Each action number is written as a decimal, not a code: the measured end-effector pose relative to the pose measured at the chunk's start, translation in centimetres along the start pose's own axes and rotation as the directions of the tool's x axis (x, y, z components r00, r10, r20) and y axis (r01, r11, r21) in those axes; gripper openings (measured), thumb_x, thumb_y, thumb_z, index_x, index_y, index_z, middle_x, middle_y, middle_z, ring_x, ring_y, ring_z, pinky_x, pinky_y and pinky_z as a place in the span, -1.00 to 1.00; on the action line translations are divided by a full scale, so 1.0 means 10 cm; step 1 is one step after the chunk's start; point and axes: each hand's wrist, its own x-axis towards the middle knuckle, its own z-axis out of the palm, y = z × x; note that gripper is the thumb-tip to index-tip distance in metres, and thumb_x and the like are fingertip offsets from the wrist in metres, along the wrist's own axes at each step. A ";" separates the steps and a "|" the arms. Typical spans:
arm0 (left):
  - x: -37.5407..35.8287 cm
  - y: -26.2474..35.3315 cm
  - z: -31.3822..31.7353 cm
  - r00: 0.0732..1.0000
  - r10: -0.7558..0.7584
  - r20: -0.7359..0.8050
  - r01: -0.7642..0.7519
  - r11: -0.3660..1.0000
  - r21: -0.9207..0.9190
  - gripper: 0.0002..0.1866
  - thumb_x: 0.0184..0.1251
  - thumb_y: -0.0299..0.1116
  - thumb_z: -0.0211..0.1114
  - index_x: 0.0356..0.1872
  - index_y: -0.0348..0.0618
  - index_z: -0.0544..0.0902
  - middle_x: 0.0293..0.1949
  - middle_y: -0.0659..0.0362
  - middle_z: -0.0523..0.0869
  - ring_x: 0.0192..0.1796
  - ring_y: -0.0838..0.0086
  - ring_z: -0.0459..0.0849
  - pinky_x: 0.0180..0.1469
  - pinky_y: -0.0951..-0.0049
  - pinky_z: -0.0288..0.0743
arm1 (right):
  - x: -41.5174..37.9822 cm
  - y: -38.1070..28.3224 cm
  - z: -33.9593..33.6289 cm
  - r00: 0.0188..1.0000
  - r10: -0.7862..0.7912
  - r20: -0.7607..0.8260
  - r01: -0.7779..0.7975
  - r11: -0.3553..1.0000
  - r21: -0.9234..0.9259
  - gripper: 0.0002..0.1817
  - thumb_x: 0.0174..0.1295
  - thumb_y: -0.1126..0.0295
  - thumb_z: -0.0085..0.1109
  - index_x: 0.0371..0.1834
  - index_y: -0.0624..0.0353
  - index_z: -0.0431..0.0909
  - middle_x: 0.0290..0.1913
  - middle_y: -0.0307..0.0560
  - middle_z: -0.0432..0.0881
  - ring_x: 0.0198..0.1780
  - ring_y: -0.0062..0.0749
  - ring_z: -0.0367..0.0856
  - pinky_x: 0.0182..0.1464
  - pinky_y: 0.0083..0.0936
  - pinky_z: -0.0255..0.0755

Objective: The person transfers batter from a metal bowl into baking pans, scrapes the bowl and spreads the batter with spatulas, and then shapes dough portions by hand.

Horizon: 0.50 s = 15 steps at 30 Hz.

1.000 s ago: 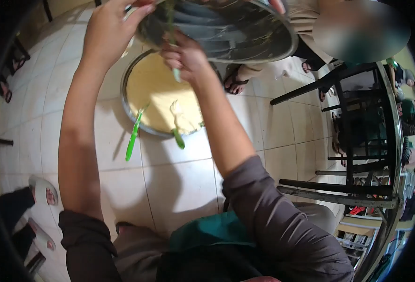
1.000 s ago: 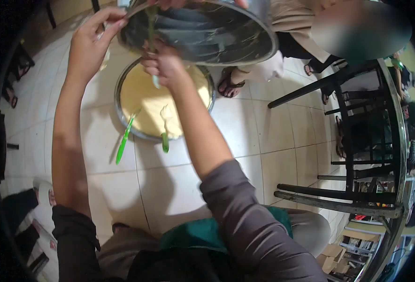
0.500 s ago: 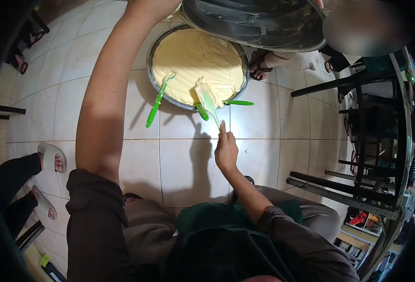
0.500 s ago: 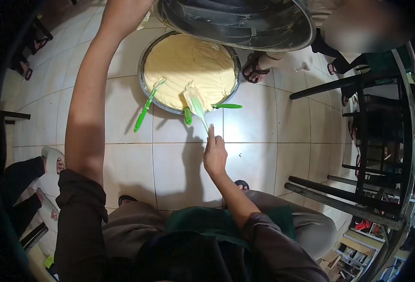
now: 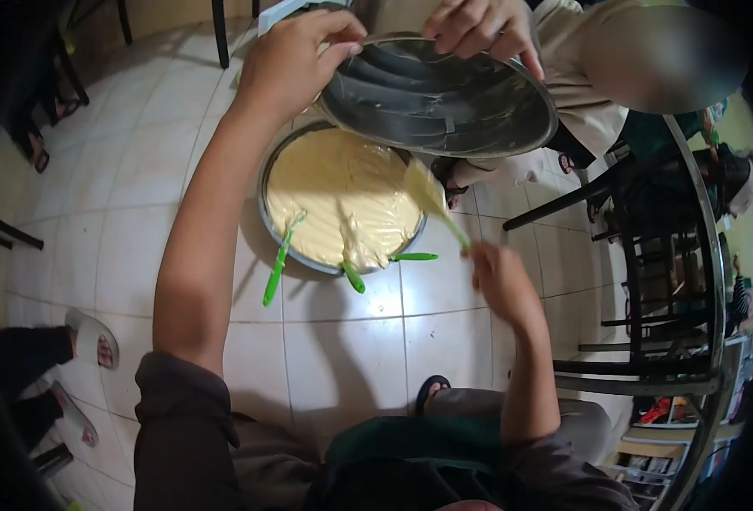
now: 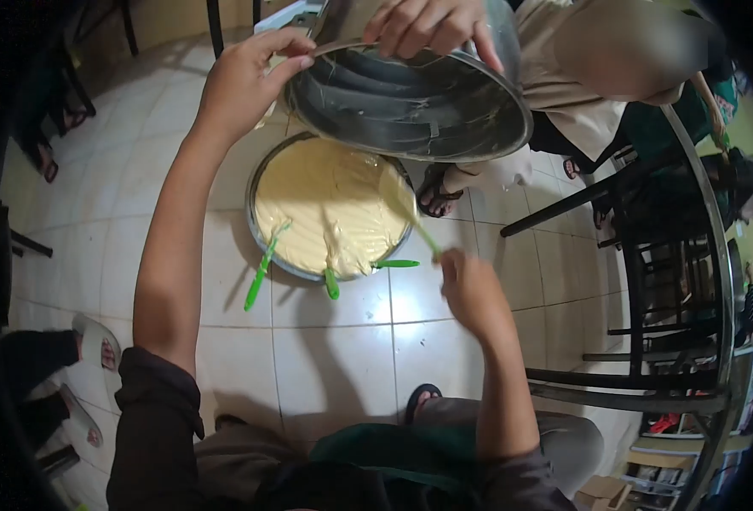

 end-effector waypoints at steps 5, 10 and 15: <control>0.07 -0.06 0.05 0.998 0.000 0.062 0.001 1.000 -0.017 -0.80 0.19 -0.37 0.32 -0.16 -0.13 0.67 -0.28 0.25 0.73 -0.21 0.58 0.64 -0.07 0.52 0.47 | 1.85 -0.05 0.11 0.905 -0.128 -0.405 0.069 0.985 -0.156 -0.75 0.13 0.46 0.00 -0.18 0.39 0.49 -0.16 0.37 0.59 -0.05 0.22 0.56 -0.01 -0.09 0.44; 0.07 0.02 0.04 0.999 0.015 0.031 -0.015 1.000 -0.024 -0.80 0.21 -0.40 0.30 -0.15 -0.16 0.66 -0.29 0.26 0.72 -0.18 0.61 0.63 -0.04 0.55 0.44 | 2.67 -0.18 -0.09 0.796 0.065 -0.602 -0.093 0.996 -0.015 -0.60 0.14 0.24 0.14 -0.04 0.28 0.52 -0.12 0.23 0.63 -0.01 0.07 0.61 0.01 -0.20 0.51; 0.12 0.14 -0.05 1.000 0.003 -0.030 -0.006 0.996 -0.086 -0.86 0.07 -0.51 0.31 -0.31 -0.29 0.64 -0.38 0.08 0.70 -0.30 0.37 0.67 -0.20 0.44 0.48 | 3.43 -0.20 0.44 0.805 0.023 -0.593 -0.040 0.999 -0.015 -0.56 0.10 0.14 0.22 -0.07 0.25 0.56 -0.11 0.18 0.64 0.01 -0.02 0.62 0.02 -0.22 0.52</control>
